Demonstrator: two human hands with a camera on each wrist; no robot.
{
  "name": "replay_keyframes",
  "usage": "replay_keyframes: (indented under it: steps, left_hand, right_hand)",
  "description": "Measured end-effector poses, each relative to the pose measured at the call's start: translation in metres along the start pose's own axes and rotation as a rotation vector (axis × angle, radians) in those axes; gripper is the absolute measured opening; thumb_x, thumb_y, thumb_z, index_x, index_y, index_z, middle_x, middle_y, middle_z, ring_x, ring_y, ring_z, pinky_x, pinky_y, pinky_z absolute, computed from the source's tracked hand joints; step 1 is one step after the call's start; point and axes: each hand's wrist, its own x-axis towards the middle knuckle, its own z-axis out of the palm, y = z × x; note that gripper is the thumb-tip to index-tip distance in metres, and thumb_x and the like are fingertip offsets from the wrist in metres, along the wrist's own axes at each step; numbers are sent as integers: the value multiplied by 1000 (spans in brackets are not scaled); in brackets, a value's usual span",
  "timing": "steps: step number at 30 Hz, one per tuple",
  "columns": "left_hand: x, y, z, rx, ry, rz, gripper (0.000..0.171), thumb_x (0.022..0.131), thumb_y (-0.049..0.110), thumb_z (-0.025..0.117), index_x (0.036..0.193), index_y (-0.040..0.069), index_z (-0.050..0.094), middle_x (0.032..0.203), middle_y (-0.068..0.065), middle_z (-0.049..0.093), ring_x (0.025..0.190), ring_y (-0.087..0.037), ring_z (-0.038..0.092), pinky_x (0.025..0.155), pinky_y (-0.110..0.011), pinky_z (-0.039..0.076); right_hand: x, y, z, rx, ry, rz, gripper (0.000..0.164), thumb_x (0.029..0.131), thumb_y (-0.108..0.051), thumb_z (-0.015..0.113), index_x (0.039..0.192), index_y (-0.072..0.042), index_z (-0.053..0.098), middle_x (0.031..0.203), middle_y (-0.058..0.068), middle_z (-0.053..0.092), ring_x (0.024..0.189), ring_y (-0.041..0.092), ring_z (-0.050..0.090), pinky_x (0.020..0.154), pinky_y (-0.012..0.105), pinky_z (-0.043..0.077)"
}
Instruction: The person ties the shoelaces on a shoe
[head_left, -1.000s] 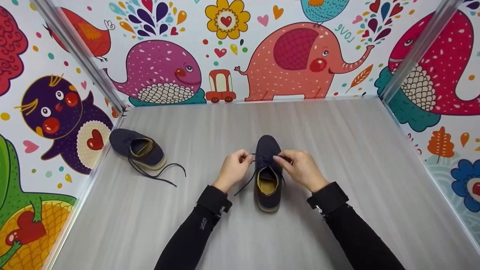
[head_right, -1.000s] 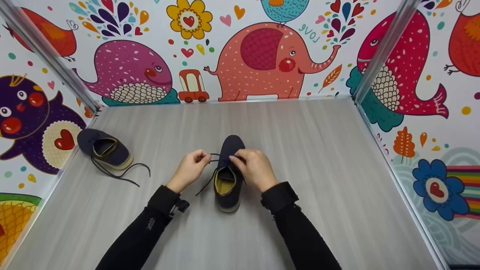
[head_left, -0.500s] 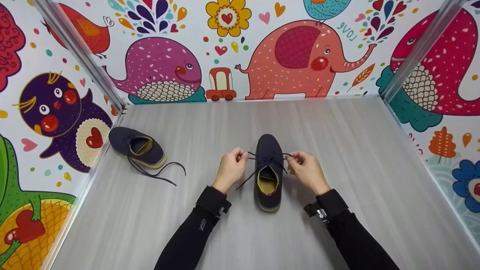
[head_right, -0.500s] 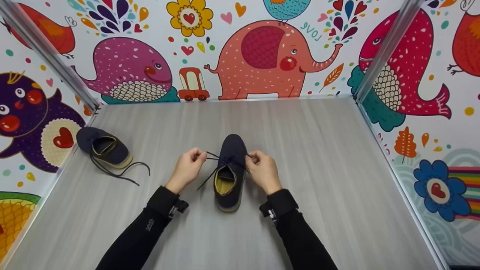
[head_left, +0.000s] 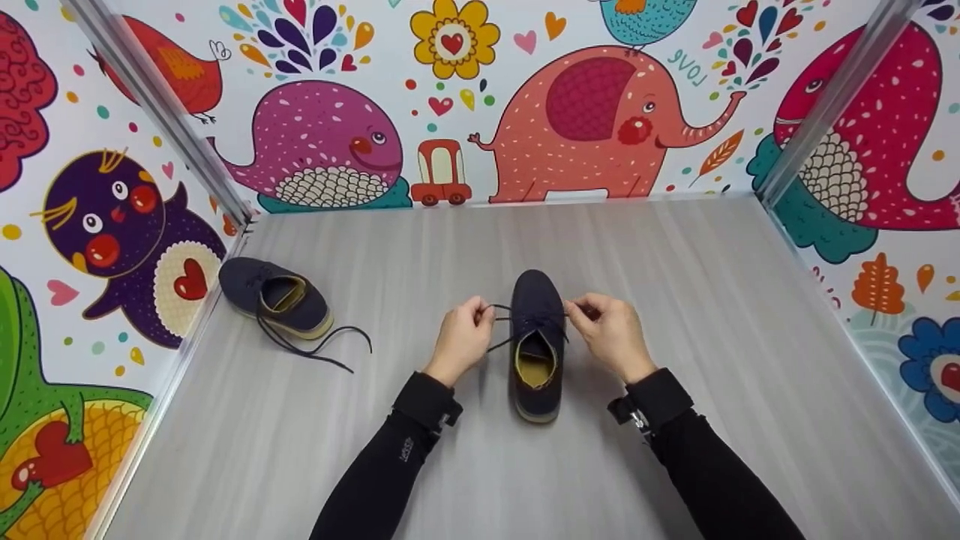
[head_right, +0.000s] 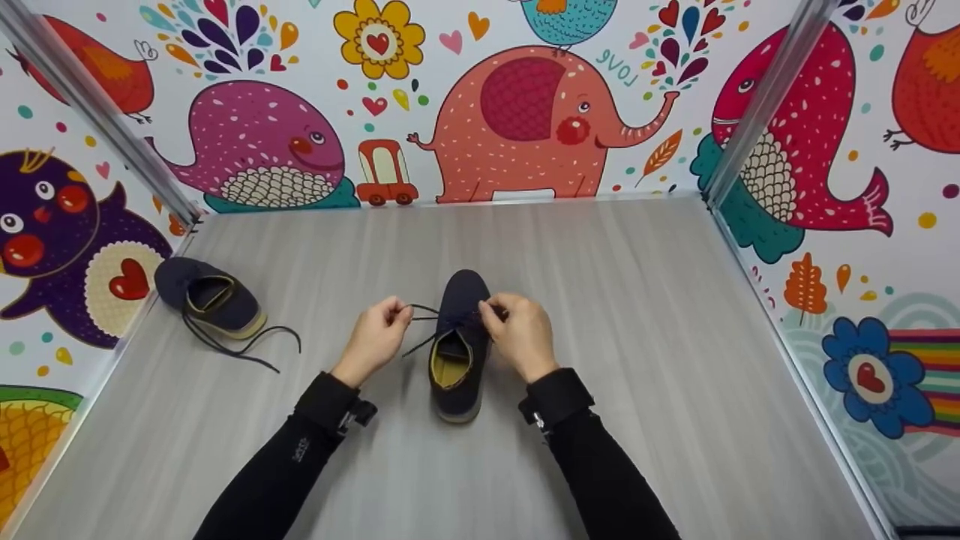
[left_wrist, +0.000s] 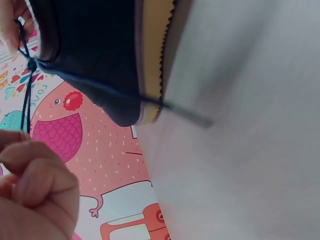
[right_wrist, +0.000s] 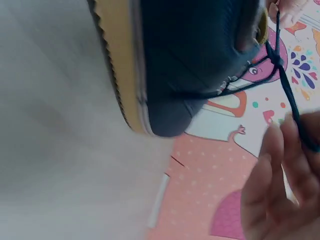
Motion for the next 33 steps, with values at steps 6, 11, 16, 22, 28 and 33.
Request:
replay_keyframes:
  steps: [6,11,16,22,28,33]
  left_hand:
    - [-5,-6,2,28,5,-28,24,96,7,58,73,9,52,62,7,41,54,-10,41,54,-27,33]
    - [-7,-5,1,41,5,-33,25,95,6,58,72,8,50,62,7,39,55,-11,40,54,-27,32]
    - [-11,-5,-1,34,8,-60,26,96,5,57,71,9,49,61,7,40,55,-12,40,54,-28,32]
    - [-12,-8,-1,12,-3,-97,24,97,8,59,74,8,54,62,7,45,56,-11,43,55,-28,36]
    - [-8,-11,-8,-91,-59,-129,20,97,9,63,77,6,64,67,5,55,60,-11,47,59,-27,39]
    - [-10,-11,-6,-54,-16,-134,20,93,8,63,73,7,63,63,7,51,57,-11,46,57,-27,38]
  right_hand:
    - [-7,14,1,79,113,224,14,92,-13,70,81,-4,73,60,1,64,50,7,58,48,19,40]
    - [-14,17,3,63,132,284,15,93,-12,68,82,-3,72,64,3,66,51,7,61,48,19,42]
    - [-21,18,6,62,196,304,15,92,-10,65,79,-3,69,67,11,67,51,12,63,48,19,44]
    - [-28,23,8,123,135,388,15,93,-10,61,83,-2,68,76,19,68,53,11,64,51,21,48]
    - [-27,22,-5,191,34,314,17,96,-12,65,84,0,66,64,9,60,54,18,61,51,24,47]
    - [-32,23,-5,113,94,232,16,93,-7,65,76,-6,65,61,6,62,49,14,60,47,23,44]
